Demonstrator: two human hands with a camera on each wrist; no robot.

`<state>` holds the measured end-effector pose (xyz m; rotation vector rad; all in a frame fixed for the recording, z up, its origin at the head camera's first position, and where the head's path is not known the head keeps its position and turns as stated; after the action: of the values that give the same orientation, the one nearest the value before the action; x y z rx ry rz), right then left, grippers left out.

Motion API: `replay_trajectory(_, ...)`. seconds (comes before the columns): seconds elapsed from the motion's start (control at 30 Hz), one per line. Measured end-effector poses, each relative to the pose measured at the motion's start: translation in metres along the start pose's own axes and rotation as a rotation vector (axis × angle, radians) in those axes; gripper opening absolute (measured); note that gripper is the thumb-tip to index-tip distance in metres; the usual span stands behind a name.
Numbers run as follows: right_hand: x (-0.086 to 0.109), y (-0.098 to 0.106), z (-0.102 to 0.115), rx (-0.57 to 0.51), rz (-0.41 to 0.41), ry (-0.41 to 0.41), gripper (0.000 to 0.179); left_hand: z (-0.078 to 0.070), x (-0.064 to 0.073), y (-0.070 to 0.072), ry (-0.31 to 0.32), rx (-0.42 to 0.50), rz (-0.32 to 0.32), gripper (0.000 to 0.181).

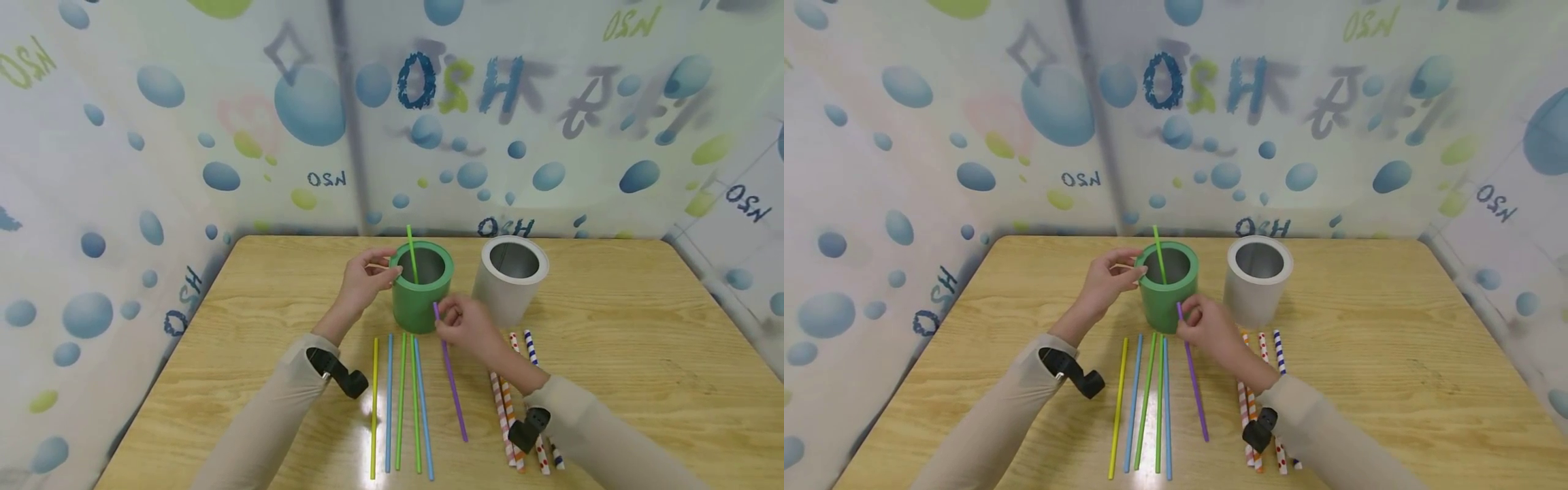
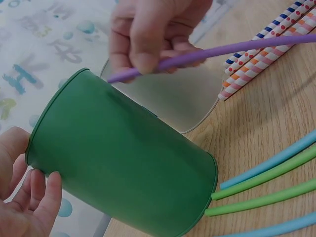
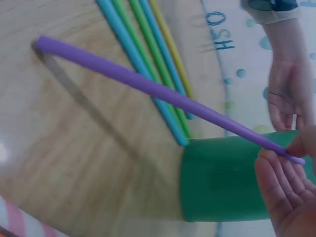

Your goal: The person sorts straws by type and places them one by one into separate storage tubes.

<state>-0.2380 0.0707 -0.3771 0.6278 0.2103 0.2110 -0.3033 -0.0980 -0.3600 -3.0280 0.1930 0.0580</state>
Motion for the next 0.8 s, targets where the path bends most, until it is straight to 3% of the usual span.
replay_trajectory(0.2,-0.006,0.023,0.019,-0.018,-0.074,0.077,0.017,0.001,0.001,0.002,-0.018,-0.014,-0.012,0.034)
replay_trajectory(0.57,-0.028,0.055,0.037,-0.008,-0.148,0.084,0.021,0.001,0.002,0.002,-0.016,-0.018,-0.016,0.031)
replay_trajectory(0.8,-0.048,0.070,0.049,0.004,-0.153,0.097,0.020,-0.001,0.003,0.001,-0.025,-0.022,-0.008,0.032)
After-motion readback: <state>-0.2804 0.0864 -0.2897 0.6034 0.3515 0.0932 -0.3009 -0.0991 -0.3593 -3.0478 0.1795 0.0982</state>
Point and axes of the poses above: each hand's wrist, its own x-axis away from the middle knuckle, its own y-axis out of the back of the hand, z = x × y, the point moved 9 cm from there along -x, towards the middle knuckle, and after that the axes turned 13 degrees about x, right-handed, at the moved point
